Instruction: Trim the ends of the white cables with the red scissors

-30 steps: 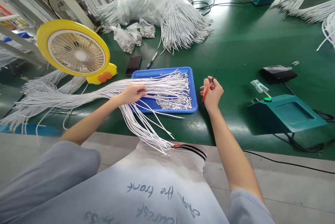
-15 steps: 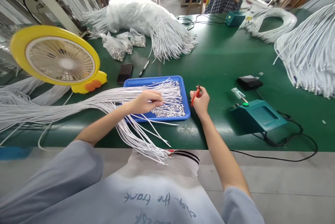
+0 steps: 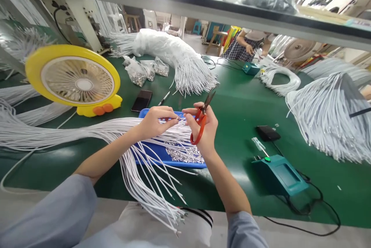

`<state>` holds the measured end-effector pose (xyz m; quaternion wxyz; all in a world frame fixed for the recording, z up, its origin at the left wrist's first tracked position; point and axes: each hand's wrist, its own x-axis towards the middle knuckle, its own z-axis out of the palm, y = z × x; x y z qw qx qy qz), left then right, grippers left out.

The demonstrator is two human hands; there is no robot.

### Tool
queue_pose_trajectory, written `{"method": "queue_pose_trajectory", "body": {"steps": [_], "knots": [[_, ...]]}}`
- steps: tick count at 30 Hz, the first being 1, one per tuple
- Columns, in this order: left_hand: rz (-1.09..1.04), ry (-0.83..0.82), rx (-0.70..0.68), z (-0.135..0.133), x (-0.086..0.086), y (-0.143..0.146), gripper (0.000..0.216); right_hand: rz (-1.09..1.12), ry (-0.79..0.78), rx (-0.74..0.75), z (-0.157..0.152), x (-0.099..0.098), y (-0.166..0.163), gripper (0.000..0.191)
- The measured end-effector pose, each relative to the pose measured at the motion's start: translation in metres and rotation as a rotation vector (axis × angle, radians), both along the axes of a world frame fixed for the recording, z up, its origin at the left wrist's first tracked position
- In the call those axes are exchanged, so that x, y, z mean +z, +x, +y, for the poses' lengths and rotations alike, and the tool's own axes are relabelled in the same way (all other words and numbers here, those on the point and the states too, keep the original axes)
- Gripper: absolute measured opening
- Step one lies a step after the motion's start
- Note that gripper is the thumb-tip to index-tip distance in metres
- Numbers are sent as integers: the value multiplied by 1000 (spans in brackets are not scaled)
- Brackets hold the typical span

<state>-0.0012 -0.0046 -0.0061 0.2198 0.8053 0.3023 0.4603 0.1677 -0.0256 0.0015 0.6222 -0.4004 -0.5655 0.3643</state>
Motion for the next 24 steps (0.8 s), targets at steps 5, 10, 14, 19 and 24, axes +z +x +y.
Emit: {"method": "queue_pose_trajectory", "body": {"steps": [5,10,14,19,24], "knots": [[-87,-134,-47,6,3,-4,16,-4,24,59,6,1,-3,28],[-116,-160,-61,9,-2,-1,14,-54,3,37,10,-1,0,34],[-120,-158,-20,9,-4,1,15,-97,-46,36,12,1,-3,31],[-165,-115,54,11,-9,5,15,-134,-43,44,15,-2,-1,32],[-240,-151,104,15,-11,4,10,-251,-52,66,18,1,7,30]]}}
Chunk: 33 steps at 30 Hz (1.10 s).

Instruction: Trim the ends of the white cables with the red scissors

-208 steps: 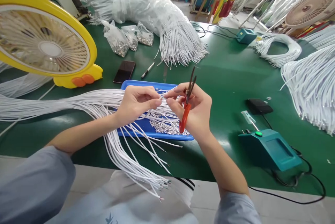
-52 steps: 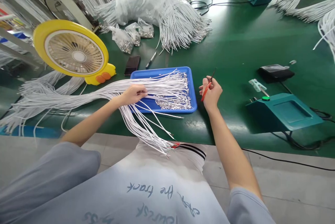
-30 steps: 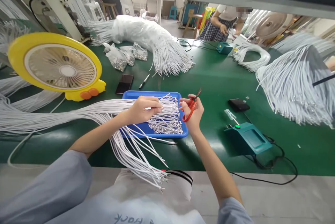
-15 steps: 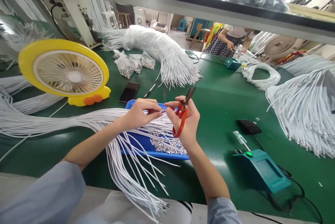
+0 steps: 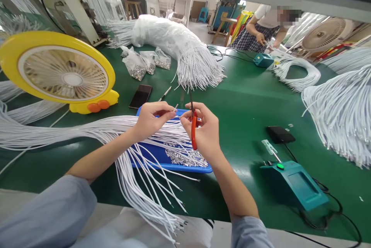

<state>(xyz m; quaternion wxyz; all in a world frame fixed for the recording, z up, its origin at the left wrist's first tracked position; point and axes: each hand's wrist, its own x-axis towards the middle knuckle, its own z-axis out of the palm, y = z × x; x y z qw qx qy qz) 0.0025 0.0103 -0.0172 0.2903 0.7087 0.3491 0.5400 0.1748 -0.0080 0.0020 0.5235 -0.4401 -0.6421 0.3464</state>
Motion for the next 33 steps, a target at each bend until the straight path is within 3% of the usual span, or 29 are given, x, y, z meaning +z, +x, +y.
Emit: {"method": "queue_pose_trajectory", "body": {"steps": [5,16,26,33], "knots": [[-46,-134,-80,3,2,-3,13,40,61,-98,4,5,5,25],[-56,-214,-238,1,-3,1,17,93,7,-15,6,0,1,27],[29,-21,-121,-1,-1,2,9,127,-20,-1,7,0,2,26],[2,-51,-113,-1,-1,2,9,151,-23,61,3,3,-3,29]]}}
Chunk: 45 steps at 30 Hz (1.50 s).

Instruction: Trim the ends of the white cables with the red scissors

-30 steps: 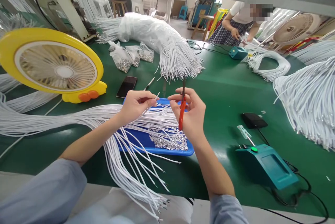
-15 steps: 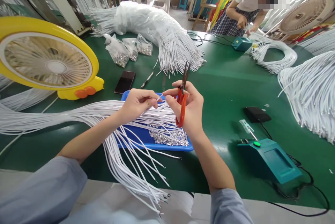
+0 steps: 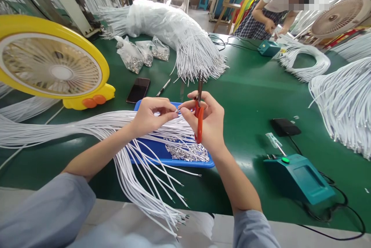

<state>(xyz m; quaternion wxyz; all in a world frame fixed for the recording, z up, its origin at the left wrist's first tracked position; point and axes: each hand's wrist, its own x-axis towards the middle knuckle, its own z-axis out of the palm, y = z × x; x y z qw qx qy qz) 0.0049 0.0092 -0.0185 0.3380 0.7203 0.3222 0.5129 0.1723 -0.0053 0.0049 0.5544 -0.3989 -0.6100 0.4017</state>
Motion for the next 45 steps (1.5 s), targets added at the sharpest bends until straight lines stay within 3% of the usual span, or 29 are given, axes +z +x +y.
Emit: {"method": "queue_pose_trajectory", "body": {"steps": [10,19,27,32,38,45], "knots": [[29,43,16,0,-1,1,8,-55,14,22,4,-3,3,37],[23,-50,-98,3,-2,0,15,9,-22,16,2,-6,0,36],[22,19,-49,2,-2,0,15,38,-80,22,4,-4,1,30],[-17,-13,-47,2,0,-4,15,-157,91,-49,11,-3,11,28],[-78,-16,68,3,3,-5,17,-396,248,-114,12,-8,17,32],[-76,62,59,7,3,-8,22,-602,397,-39,17,-8,17,30]]}}
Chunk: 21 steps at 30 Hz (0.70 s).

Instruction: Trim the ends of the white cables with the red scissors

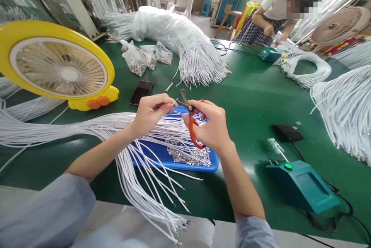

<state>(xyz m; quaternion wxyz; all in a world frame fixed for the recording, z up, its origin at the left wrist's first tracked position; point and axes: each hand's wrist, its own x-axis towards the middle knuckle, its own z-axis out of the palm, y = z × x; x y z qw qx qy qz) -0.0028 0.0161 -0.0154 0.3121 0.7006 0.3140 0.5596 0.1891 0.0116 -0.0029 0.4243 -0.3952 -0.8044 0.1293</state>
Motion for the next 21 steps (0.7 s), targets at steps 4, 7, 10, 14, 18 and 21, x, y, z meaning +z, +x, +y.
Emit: {"method": "queue_pose_trajectory", "body": {"steps": [4,7,10,14,18,21], "knots": [[25,9,-12,0,-1,0,20,-47,-9,15,0,-1,-1,29],[34,13,-27,0,-3,1,16,-63,-10,21,-2,-1,-2,29],[34,11,-41,-1,-4,1,17,-86,-13,34,-3,0,-3,30],[26,25,-27,-1,-4,2,17,-97,-11,53,-4,0,-4,30],[69,41,-7,-1,-3,2,16,-119,-24,52,-5,0,-4,29],[83,63,1,-2,-3,1,17,-108,-27,55,-7,0,-6,29]]}}
